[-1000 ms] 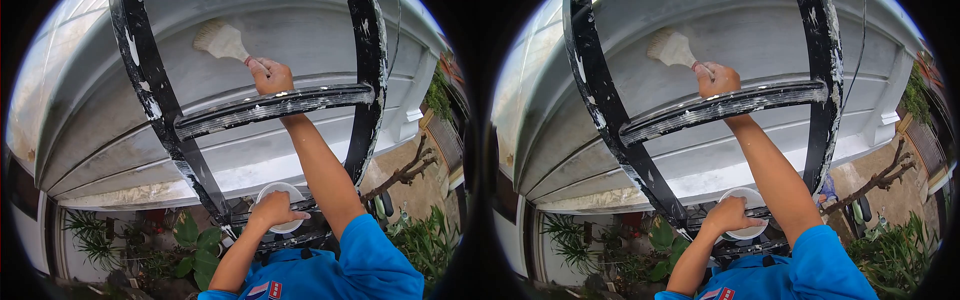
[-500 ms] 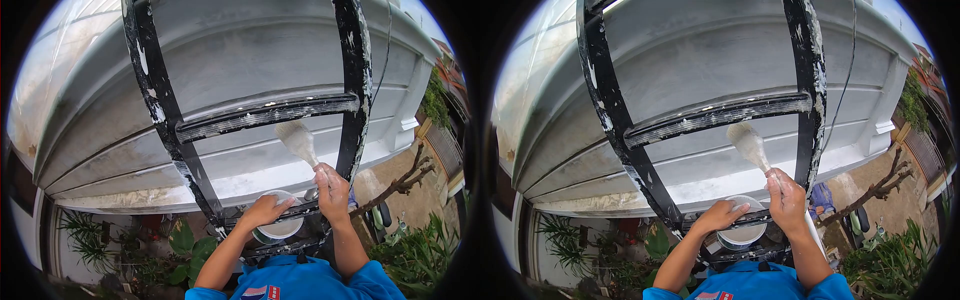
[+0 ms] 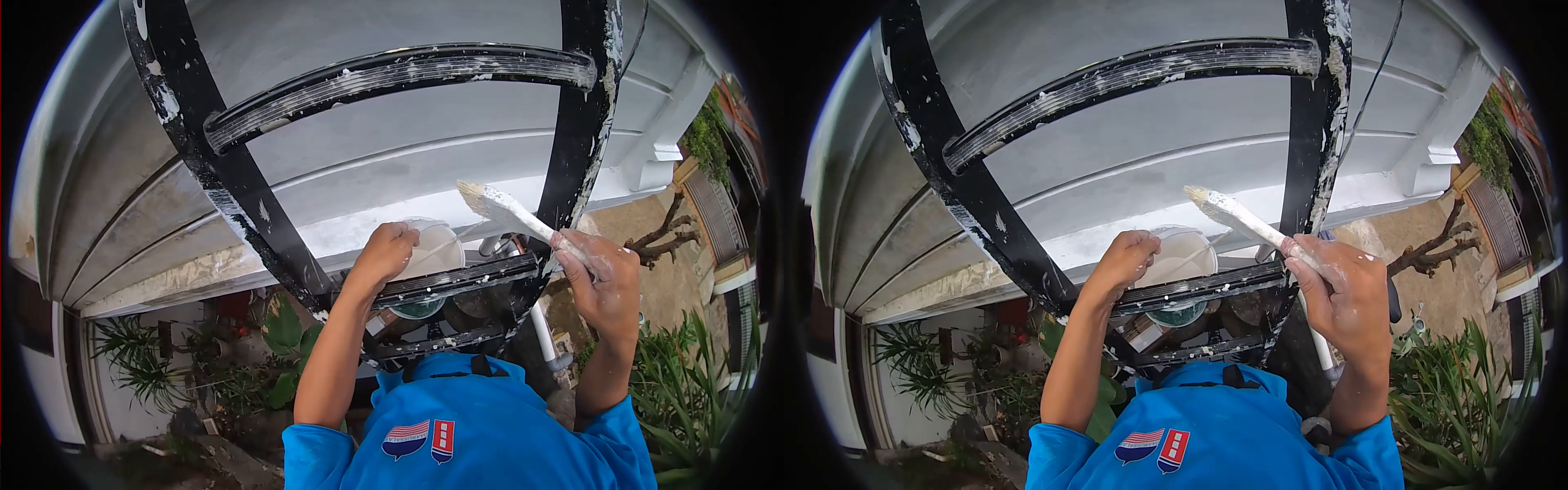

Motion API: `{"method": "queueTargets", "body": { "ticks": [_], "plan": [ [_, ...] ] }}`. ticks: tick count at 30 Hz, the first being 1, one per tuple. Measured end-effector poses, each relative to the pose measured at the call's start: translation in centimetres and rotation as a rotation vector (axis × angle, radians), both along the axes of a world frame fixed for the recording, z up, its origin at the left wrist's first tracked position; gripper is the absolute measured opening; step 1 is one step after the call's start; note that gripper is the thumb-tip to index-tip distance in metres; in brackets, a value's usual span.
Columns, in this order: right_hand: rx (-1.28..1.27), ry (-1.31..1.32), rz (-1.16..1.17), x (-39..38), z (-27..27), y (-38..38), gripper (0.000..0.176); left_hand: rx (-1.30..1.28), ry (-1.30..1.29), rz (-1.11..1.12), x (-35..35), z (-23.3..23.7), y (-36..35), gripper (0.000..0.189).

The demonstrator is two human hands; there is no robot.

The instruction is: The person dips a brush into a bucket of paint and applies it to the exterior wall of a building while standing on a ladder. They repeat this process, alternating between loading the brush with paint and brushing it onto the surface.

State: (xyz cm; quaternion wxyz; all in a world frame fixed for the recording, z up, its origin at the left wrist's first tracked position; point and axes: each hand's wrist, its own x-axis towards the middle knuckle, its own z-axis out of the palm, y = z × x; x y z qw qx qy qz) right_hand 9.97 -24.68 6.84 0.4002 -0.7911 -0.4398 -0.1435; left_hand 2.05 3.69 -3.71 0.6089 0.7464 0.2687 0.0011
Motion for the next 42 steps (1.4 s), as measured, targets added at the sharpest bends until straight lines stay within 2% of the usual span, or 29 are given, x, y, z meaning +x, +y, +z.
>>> {"method": "queueTargets", "body": {
  "ticks": [4,10,15,20,24,27,31,36,40,42],
  "plan": [
    [-0.091,-0.055,0.064,1.1,0.7,0.9,0.015,0.176,-0.063,0.02,-0.1,-0.5,0.8,0.034],
    [-0.155,-0.108,0.192,2.8,0.8,3.4,0.012,0.261,-0.078,0.15,-0.5,1.1,1.2,0.037],
    [-0.094,-0.091,0.127,2.9,1.0,4.8,0.013,0.293,-0.234,0.239,-0.8,2.3,1.5,0.037],
    [-0.087,-0.051,0.056,2.7,1.1,5.1,0.014,0.305,-0.274,0.342,-0.3,5.4,1.4,0.038],
    [-0.052,-0.051,0.037,2.4,0.7,5.1,0.014,0.394,-0.359,0.39,0.5,5.7,1.2,0.038],
    [-0.024,-0.038,0.017,2.0,0.4,5.0,0.014,0.365,-0.425,0.443,1.0,6.7,0.9,0.036],
    [0.011,-0.088,-0.016,1.6,-0.4,5.2,0.015,0.462,-0.409,0.403,1.6,6.5,1.7,0.035],
    [0.094,-0.07,-0.037,1.0,-2.2,5.8,0.019,0.486,-0.331,0.332,1.7,3.9,2.6,0.036],
    [0.114,0.038,-0.1,0.1,-3.5,6.4,0.027,0.37,-0.405,0.435,1.7,2.5,2.8,0.039],
    [0.207,0.057,-0.043,0.2,-4.9,7.5,0.032,0.302,-0.349,0.475,1.4,2.6,3.0,0.04]
  ]
}}
